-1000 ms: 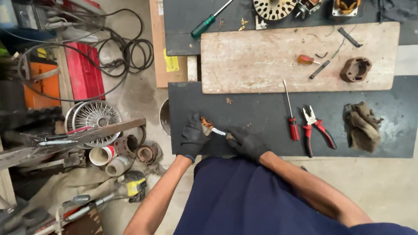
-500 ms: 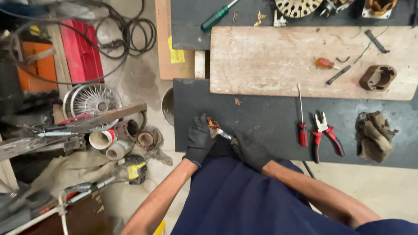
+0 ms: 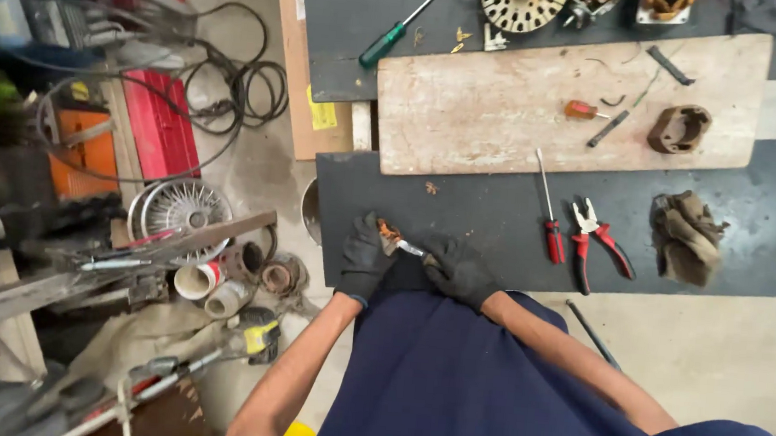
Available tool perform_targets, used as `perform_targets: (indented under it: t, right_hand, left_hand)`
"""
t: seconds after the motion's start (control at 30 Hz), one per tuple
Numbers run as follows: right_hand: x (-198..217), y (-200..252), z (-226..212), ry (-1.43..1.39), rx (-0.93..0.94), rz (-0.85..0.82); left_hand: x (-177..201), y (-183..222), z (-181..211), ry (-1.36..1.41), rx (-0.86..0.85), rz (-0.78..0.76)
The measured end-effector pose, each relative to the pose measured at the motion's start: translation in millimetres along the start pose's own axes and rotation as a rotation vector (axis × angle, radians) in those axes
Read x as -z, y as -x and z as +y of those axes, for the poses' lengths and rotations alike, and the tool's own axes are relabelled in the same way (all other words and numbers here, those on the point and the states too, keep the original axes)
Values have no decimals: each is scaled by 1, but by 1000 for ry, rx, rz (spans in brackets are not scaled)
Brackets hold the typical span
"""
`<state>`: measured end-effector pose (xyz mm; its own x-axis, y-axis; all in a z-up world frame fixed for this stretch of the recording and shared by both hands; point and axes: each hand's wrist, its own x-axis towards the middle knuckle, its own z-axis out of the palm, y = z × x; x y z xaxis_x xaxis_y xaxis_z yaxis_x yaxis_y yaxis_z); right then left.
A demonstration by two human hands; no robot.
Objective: Disassembling an electric motor stator to remove copper windings using pliers and wire cutters
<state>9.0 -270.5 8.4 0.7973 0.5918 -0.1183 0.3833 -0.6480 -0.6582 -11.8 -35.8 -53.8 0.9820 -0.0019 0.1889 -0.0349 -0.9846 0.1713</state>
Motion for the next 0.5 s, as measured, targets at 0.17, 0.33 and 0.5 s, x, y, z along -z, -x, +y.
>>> perform_targets:
  t: [0.17, 0.33, 0.5]
  right_hand:
    - [-66, 8, 48, 38, -92, -24]
    - [-82, 13, 51, 230, -13, -12]
    - [-140, 31, 87, 327, 42, 63]
  left_hand:
    - [36, -40, 42, -392, 94, 380]
    - [41, -42, 39, -327, 14, 422]
    - [-2, -33, 28, -495, 114, 512]
